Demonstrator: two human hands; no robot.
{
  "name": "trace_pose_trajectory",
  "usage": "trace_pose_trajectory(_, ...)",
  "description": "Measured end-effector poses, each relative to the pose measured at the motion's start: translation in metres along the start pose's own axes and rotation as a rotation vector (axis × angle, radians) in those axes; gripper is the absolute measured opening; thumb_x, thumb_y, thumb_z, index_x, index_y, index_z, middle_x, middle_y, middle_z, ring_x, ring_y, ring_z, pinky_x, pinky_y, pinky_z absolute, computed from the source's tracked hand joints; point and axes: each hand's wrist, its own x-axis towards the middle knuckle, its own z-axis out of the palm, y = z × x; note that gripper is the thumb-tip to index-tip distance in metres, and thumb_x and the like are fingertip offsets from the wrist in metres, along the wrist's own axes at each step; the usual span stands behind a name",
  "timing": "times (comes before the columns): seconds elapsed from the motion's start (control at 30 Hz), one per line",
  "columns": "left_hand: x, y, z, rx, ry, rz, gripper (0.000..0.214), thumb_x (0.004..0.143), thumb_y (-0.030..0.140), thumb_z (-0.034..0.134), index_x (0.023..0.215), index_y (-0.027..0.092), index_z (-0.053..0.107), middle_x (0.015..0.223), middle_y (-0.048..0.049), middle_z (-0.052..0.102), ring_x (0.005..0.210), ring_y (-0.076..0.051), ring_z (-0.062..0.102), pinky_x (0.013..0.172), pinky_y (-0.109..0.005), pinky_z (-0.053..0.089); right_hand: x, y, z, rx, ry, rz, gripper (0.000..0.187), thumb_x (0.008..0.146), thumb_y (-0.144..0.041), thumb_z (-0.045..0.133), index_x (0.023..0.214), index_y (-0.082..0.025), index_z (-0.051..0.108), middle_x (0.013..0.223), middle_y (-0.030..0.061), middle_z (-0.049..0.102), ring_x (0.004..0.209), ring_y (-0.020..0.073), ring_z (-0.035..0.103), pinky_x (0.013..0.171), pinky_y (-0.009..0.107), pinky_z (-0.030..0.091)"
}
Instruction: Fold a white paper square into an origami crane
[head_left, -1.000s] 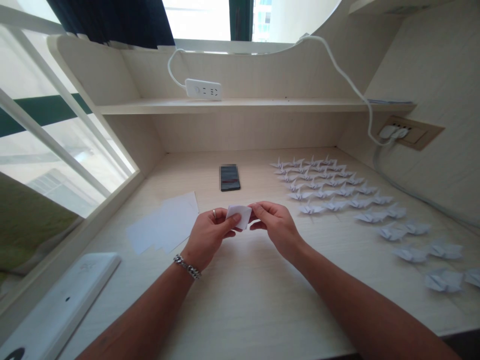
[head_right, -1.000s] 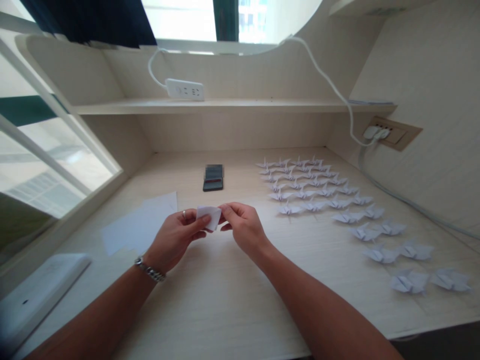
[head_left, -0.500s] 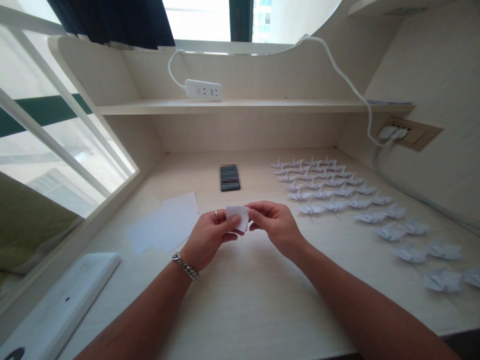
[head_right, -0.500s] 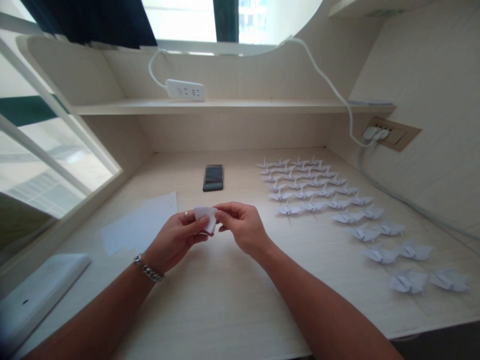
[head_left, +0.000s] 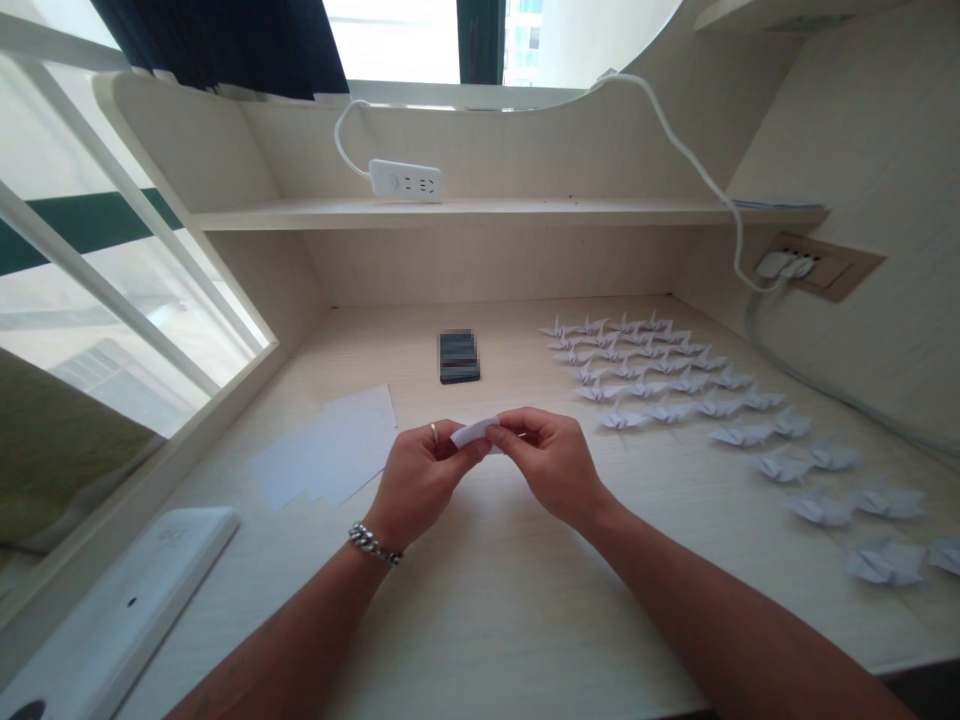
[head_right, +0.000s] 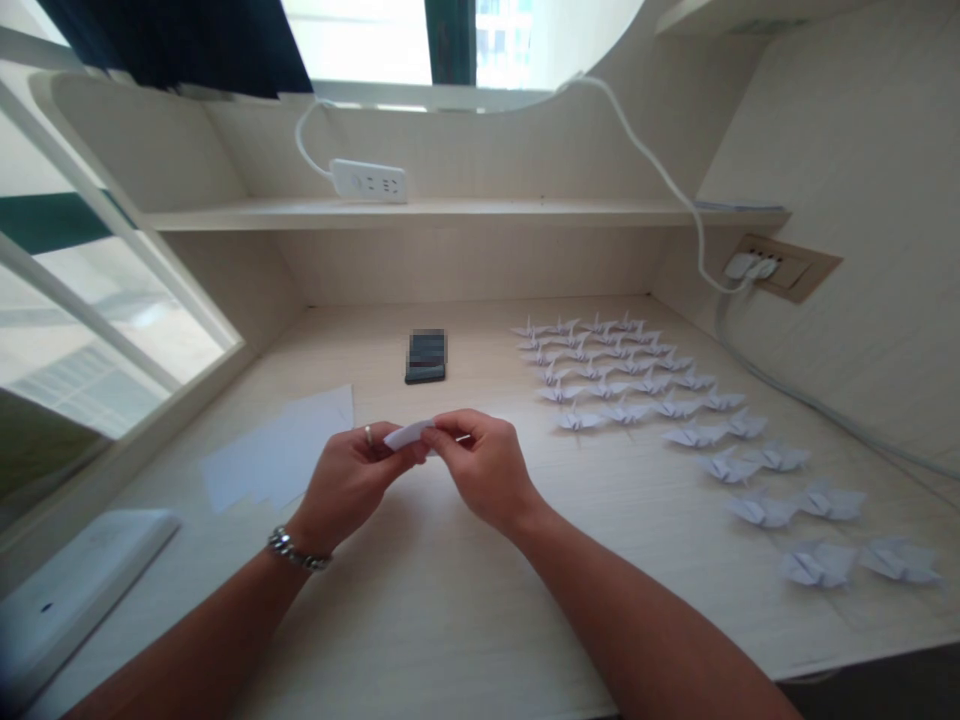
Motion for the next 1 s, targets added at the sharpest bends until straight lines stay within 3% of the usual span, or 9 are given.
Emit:
trace_pose_trajectory(0.17,-0.0039,-0.0024,0.0055,-0.076,0.097,0.075,0.037,0.074,0.032,0.072,0.108,0.017,0.067,0.089,-0.0043,0.073,0.078,-0.016,0.066,0.072,-0.025,0.052,-0.0015,-0.0006,-0.0013,-0.184,0.046,-0.099,0.014,0.080,-0.031,0.067,0.087,-0.022,0.076,0.087,0.0041,0.073,0.078,0.0201,0.065,0.074,0.032,0.050)
trace_pose_trajectory(0.3,-0.0059,-0.0025,0.0064,0.036,0.124,0.106,0.034,0.075,0.031,0.070,0.107,0.020,0.070,0.096,-0.0034,0.074,0.079,-0.016,0.066,0.073,-0.024,0.053,-0.0014,-0.0007,-0.0033,-0.270,0.025,-0.159,0.019,0.084,-0.028,0.061,0.097,-0.026,0.075,0.093,0.0042,0.073,0.084,0.0204,0.065,0.077,0.031,0.048)
trace_pose_trajectory(0.5,-0.0066,-0.0016,0.0063,0.138,0.143,0.105,0.039,0.074,0.033,0.071,0.111,0.022,0.070,0.085,-0.0021,0.075,0.066,-0.015,0.063,0.064,-0.026,0.052,-0.0015,0.0011,-0.0026,-0.326,0.010,-0.173,0.024,0.088,-0.029,0.056,0.104,-0.026,0.073,0.093,0.0055,0.071,0.084,0.0204,0.064,0.076,0.032,0.047)
trace_pose_trajectory(0.63,-0.0067,-0.0021,0.0072,0.150,0.141,0.116,0.038,0.075,0.033,0.070,0.112,0.023,0.070,0.088,-0.0025,0.075,0.068,-0.016,0.064,0.065,-0.026,0.052,-0.0020,0.0010,-0.0017,-0.318,0.009,-0.168,0.024,0.088,-0.029,0.056,0.104,-0.027,0.073,0.094,0.0049,0.071,0.086,0.0206,0.064,0.078,0.032,0.047)
trace_pose_trajectory(0.87,-0.0062,-0.0042,0.0084,0.115,0.120,0.095,0.038,0.074,0.034,0.071,0.111,0.023,0.070,0.091,-0.0030,0.075,0.069,-0.016,0.064,0.066,-0.025,0.052,-0.0005,0.0049,0.0009,-0.165,0.047,-0.034,0.023,0.083,-0.034,0.062,0.095,-0.020,0.074,0.093,0.0065,0.073,0.083,0.0214,0.065,0.073,0.031,0.050)
trace_pose_trajectory(1.0,-0.0050,-0.0028,0.0081,0.030,0.103,0.040,0.040,0.072,0.034,0.072,0.109,0.019,0.071,0.078,-0.0026,0.073,0.062,-0.014,0.061,0.059,-0.024,0.050,0.0011,0.0090,0.0018,-0.090,0.025,0.022,0.022,0.081,-0.036,0.063,0.087,-0.017,0.073,0.084,0.0064,0.072,0.075,0.0194,0.063,0.069,0.030,0.049)
